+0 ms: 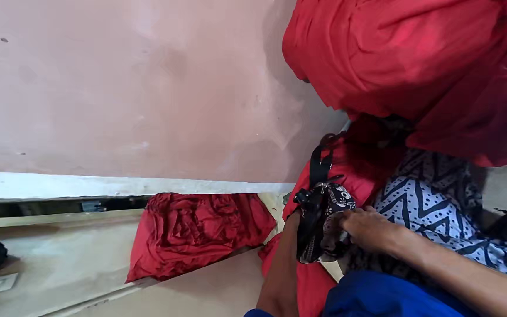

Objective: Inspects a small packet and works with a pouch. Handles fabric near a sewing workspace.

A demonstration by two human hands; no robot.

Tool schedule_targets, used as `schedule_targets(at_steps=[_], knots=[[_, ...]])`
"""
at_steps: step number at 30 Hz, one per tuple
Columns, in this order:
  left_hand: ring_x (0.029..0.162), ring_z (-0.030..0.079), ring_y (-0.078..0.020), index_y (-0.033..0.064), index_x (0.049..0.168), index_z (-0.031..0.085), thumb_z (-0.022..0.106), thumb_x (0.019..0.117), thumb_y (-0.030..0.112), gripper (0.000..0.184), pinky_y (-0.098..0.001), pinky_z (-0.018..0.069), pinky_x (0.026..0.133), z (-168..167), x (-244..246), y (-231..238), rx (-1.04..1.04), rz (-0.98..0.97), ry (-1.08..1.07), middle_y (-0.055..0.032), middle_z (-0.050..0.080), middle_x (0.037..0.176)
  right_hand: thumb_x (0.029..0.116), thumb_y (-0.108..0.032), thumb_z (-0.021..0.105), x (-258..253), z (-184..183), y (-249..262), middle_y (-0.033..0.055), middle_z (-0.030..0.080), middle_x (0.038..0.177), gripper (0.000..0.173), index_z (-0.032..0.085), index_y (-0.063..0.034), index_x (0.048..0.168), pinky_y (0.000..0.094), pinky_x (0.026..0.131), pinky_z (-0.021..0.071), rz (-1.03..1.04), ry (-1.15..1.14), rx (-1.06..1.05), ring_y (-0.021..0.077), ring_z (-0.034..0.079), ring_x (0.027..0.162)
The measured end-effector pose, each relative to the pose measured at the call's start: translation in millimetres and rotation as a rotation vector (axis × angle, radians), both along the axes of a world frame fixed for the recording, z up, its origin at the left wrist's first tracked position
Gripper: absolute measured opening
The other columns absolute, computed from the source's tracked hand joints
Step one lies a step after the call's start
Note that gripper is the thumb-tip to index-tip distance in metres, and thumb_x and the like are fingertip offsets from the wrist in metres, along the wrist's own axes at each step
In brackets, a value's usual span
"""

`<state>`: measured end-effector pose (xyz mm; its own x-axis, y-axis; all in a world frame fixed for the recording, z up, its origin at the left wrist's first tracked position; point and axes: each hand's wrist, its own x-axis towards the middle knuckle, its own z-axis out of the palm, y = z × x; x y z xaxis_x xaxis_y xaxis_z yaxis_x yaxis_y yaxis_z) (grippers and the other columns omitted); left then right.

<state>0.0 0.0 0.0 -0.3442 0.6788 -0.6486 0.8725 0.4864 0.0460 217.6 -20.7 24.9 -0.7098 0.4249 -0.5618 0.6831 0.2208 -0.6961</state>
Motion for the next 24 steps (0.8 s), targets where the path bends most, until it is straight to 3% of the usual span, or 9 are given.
schedule_targets(at_steps=[3,7,9,12,15,17,20,22,24], knots=[[0.141,0.046,-0.0343,-0.0053,0.147,0.046,0.031,0.1136,0.021,0.045,-0.0489,0.0337,0.117,1.0,2.7,0.9,-0.05,-0.018,-0.055,-0.0265,0.049,0.149,0.1016,-0.01,0.061,0.2,1.7,-0.4,0.0331,0.048,0.145,0.038,0.056,0.0099,0.134,0.0674,0.107,0.0349,-0.004,0.011,-0.006,0.0522,0.044,0.136],[0.138,0.047,-0.042,-0.0139,0.141,0.047,0.045,0.1069,0.005,0.039,-0.0517,0.0363,0.115,-0.4,3.1,-6.0,-0.085,-0.174,-0.001,-0.0334,0.049,0.145,0.1022,-0.011,0.061,-2.4,-0.7,0.4,0.032,0.048,0.146,0.039,0.056,0.0089,0.135,0.0677,0.108,0.0335,-0.018,0.022,-0.014,0.0516,0.044,0.137],[0.137,0.049,-0.0429,-0.0133,0.137,0.052,0.048,0.105,0.005,0.036,-0.0525,0.0365,0.115,1.4,2.2,-13.0,-0.041,-0.183,0.01,-0.0332,0.052,0.142,0.1027,-0.011,0.06,-6.2,-3.7,-0.1,0.0323,0.049,0.144,0.038,0.056,0.0084,0.136,0.0681,0.108,0.0338,-0.026,0.053,-0.023,0.0516,0.045,0.136],[0.122,0.062,-0.0408,-0.0058,0.121,0.069,0.056,0.1034,0.014,0.029,-0.0547,0.044,0.107,-4.2,-7.5,-21.8,0.184,-0.159,-0.008,-0.0271,0.067,0.124,0.1044,-0.012,0.057,-12.0,-4.0,1.4,0.0315,0.053,0.141,0.037,0.057,0.0062,0.137,0.0663,0.108,0.0361,-0.027,0.07,-0.013,0.0501,0.049,0.133],[0.112,0.069,-0.0354,0.0011,0.116,0.075,0.062,0.0999,0.013,0.024,-0.0531,0.0492,0.102,-12.2,-22.2,-32.9,0.48,-0.077,-0.077,-0.02,0.073,0.116,0.1064,-0.013,0.053,-17.0,0.7,6.1,0.0294,0.057,0.136,0.035,0.058,0.0057,0.136,0.064,0.105,0.0402,-0.055,0.089,0.002,0.048,0.054,0.127],[0.1,0.072,-0.0319,-0.0016,0.11,0.075,0.065,0.0964,0.007,0.019,-0.0494,0.0534,0.095,-19.9,-32.8,-38.7,0.671,-0.003,-0.167,-0.0196,0.074,0.107,0.1069,-0.013,0.052,-22.9,1.0,10.5,0.026,0.06,0.132,0.033,0.06,0.0036,0.134,0.0617,0.102,0.0434,-0.098,0.127,0.044,0.0447,0.058,0.123],[0.078,0.069,-0.0156,-0.0105,0.109,0.063,0.067,0.091,-0.001,0.021,-0.0333,0.0578,0.076,-30.0,-45.3,-46.2,0.95,0.102,-0.401,-0.0158,0.07,0.09,0.1066,-0.012,0.052,-31.5,-2.2,16.3,0.0216,0.067,0.12,0.027,0.068,0.0002,0.125,0.0589,0.095,0.0495,-0.211,0.236,0.156,0.0398,0.065,0.111],[0.076,0.067,-0.0073,-0.0109,0.112,0.053,0.067,0.0889,-0.005,0.028,-0.0255,0.0577,0.073,-26.1,-46.8,-50.9,1.055,0.16,-0.553,-0.0108,0.068,0.09,0.1049,-0.011,0.055,-39.1,-7.2,18.5,0.0189,0.068,0.11,0.022,0.07,-0.0002,0.116,0.0568,0.088,0.0527,-0.303,0.331,0.238,0.0365,0.068,0.102],[0.077,0.068,-0.0034,-0.0056,0.108,0.051,0.067,0.0867,-0.009,0.026,-0.022,0.0586,0.073,-10.8,-42.3,-54.2,1.103,0.223,-0.666,-0.004,0.069,0.088,0.104,-0.011,0.058,-48.3,-9.9,21.3,0.0184,0.068,0.111,0.022,0.07,0.0008,0.118,0.055,0.088,0.0538,-0.39,0.424,0.251,0.0341,0.068,0.1]])
